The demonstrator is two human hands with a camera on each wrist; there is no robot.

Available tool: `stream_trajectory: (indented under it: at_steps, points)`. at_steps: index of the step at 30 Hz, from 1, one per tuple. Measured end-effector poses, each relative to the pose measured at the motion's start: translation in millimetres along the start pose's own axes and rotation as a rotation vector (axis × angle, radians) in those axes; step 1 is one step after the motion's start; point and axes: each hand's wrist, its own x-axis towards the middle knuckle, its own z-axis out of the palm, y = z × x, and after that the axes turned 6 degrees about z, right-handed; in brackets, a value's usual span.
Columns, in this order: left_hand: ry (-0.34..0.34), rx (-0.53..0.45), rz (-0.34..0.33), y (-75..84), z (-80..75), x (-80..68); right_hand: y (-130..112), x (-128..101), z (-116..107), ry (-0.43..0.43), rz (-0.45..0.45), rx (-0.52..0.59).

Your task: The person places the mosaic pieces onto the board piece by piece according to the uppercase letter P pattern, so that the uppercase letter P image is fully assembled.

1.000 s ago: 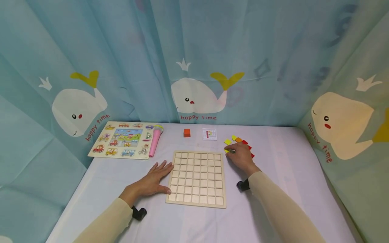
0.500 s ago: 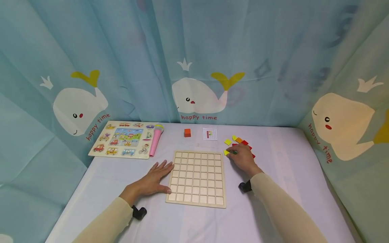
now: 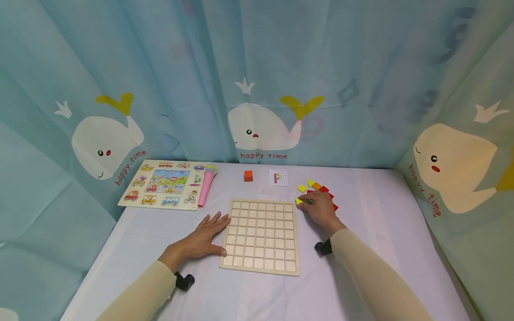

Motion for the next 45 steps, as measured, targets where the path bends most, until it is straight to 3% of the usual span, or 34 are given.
stream_trajectory:
  at_steps: [6, 14, 23, 29, 45]
  points:
    - [-0.001, 0.009, 0.001, -1.4, 1.8, 0.8, -2.6, -4.1, -2.5, 0.083, -0.040, 0.066]
    - [0.003, 0.008, -0.004, 0.8, -0.1, 0.1, -13.6, -15.5, -3.2, 0.130, 0.022, 0.180]
    - [-0.001, 0.011, -0.004, -0.4, 0.8, -0.7, -26.9, -29.2, -0.1, 0.205, 0.023, 0.285]
    - [-0.001, 0.015, 0.000, -1.8, 0.8, 0.2, -35.8, -35.2, 8.1, 0.165, 0.070, 0.357]
    - [0.010, 0.003, 0.007, 0.4, 0.4, -0.8, -60.2, -49.5, 35.1, 0.028, 0.066, 0.303]
